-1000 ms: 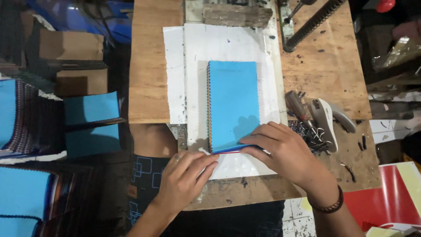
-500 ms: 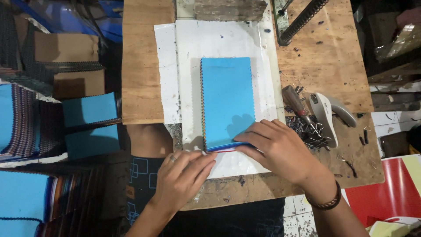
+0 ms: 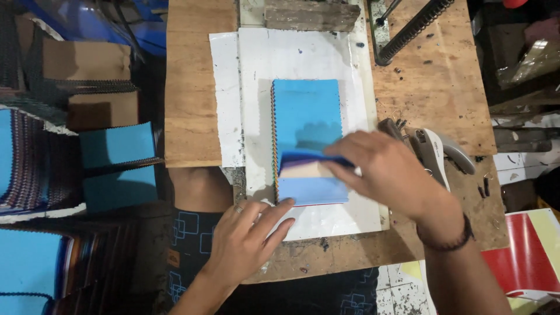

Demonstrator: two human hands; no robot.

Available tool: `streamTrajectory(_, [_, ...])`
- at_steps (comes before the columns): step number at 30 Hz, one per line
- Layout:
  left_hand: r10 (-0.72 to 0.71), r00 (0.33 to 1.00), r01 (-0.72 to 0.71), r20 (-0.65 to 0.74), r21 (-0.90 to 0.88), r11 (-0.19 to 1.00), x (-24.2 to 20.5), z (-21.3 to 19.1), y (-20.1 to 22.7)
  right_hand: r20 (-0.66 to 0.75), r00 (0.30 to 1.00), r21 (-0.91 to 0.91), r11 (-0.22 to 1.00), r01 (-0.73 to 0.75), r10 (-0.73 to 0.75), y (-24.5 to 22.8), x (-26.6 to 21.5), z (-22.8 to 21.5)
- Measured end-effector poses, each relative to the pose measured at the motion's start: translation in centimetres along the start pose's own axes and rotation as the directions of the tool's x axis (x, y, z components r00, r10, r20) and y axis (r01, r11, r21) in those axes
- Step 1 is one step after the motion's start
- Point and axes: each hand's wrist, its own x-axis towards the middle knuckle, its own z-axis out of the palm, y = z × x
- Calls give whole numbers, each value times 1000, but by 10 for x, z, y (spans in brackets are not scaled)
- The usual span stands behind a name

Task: Assembling notebooks by aligning covers and pages, securing them with a binder clip, and punching holes using a drill press.

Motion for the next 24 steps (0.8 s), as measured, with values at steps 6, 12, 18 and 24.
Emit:
streamTrajectory(6, [-78,997,80,26,-99,992,-3,1,-1,-202,979,-340,940,-30,-41,41,27,17])
streamTrajectory(12, [-529,776,610,344,-195,768,-23,-8,-4,-147,978,-90,986,137,-149,-33,-8,36])
streamTrajectory(18, [-508,777,601,372,-195,775,-26,0,-2,-103,990,-272,960,62,-93,-45,-22,54])
streamTrajectory(24, [-655,563,815,505,-210,539,-8,-13,8,-140,990,-39,999,25,-30,-43,-23,49])
